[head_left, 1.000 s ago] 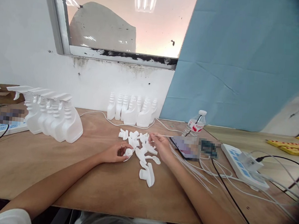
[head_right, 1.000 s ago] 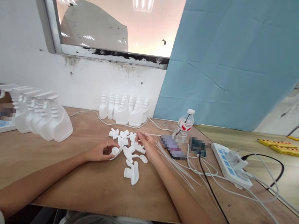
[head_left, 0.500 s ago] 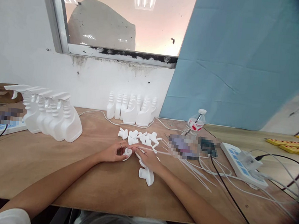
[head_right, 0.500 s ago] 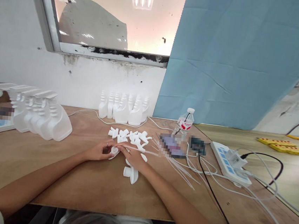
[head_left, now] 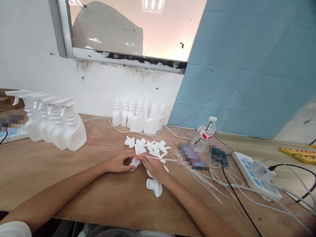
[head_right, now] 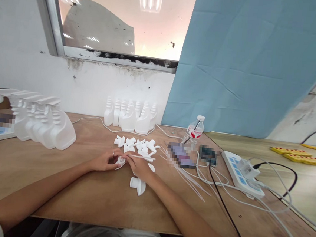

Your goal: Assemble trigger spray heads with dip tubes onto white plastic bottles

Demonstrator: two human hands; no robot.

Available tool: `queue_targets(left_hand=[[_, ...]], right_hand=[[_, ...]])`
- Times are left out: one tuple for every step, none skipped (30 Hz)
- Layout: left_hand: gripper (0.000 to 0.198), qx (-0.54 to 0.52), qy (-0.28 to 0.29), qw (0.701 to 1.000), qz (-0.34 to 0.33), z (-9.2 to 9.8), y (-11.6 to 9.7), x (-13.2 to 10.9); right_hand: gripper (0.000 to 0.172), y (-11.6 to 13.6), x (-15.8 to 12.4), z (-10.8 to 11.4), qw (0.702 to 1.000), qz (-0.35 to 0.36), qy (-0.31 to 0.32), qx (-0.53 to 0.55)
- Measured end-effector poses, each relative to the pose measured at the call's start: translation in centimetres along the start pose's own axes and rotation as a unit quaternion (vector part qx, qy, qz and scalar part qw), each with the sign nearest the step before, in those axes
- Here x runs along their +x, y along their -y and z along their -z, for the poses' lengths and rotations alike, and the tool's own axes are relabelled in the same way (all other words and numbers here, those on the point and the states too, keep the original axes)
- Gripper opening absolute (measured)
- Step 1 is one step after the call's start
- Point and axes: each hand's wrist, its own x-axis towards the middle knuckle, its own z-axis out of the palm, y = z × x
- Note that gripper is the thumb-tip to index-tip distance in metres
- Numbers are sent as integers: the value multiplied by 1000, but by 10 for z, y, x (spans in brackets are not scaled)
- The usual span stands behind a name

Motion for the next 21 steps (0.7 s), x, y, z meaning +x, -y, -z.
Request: queue_targets(left_hand=[[38, -1, 1, 1000, -3, 0, 0, 0], [37, -1, 3, 1000, -5, 0, 0, 0], [38, -2, 5, 1000, -6, -1, 1, 1], [38, -3, 7, 1000, -6, -1, 1, 1], [39, -4, 9, 1000, -3, -1, 1, 1], [39, -5, 11, 1000, -1, -1, 1, 1], [40, -6, 12, 1000, 1, -1, 1, 1], [40, -8, 13, 1000, 1, -1, 0, 1], [39, -9, 12, 1000, 2, 0, 0, 1], [38, -9, 11, 1000, 2, 0, 0, 1], [38, -8, 11, 1000, 3, 0, -1, 1], [38, -6, 9, 1000, 4, 0, -1, 1], [38, -5, 9, 1000, 5, 0, -2, 1], [38, -3, 9, 1000, 6, 0, -2, 1], [38, -3, 9, 1000, 6, 0, -3, 1], [38, -3, 9, 1000, 7, 0, -3, 1], [37, -3, 8, 1000, 10, 0, -3, 2], [36, -4, 7, 1000, 14, 0, -4, 2], [35, -4, 5, 1000, 17, 0, -4, 2], [34, -5, 3, 1000, 18, 0, -3, 2], [33, -6, 2, 1000, 16, 0, -3, 2]], right_hand=[[36, 0, 0, 0, 1000, 4, 3, -10], [36, 1, 0, 1, 1000, 7, 5, -16], [37, 1, 0, 1, 1000, 8, 8, -18], [37, 0, 1, 2, 1000, 8, 10, -17], [38, 0, 1, 2, 1000, 8, 11, -14], [38, 0, 1, 2, 1000, 8, 13, -10], [38, 0, 1, 3, 1000, 8, 13, -7], [38, -1, 1, 3, 1000, 6, 14, -4], [38, -1, 1, 3, 1000, 5, 14, -1], [37, -1, 1, 3, 1000, 4, 14, 2], [37, 0, 2, 3, 1000, 4, 14, 7], [37, 0, 2, 2, 1000, 4, 13, 12], [36, 1, 2, 2, 1000, 3, 10, 18], [36, 1, 3, 1, 1000, 1, 6, 24], [34, 1, 3, 0, 1000, -1, 3, 30], [33, 2, 3, -1, 999, -2, -1, 34], [31, 2, 3, -3, 999, 0, -4, 35], [28, 2, 3, -4, 999, 5, -10, 33], [26, 1, 3, -6, 999, 13, -15, 30], [24, 1, 3, -8, 999, 20, -22, 26], [23, 1, 3, -10, 999, 25, -32, 22]])
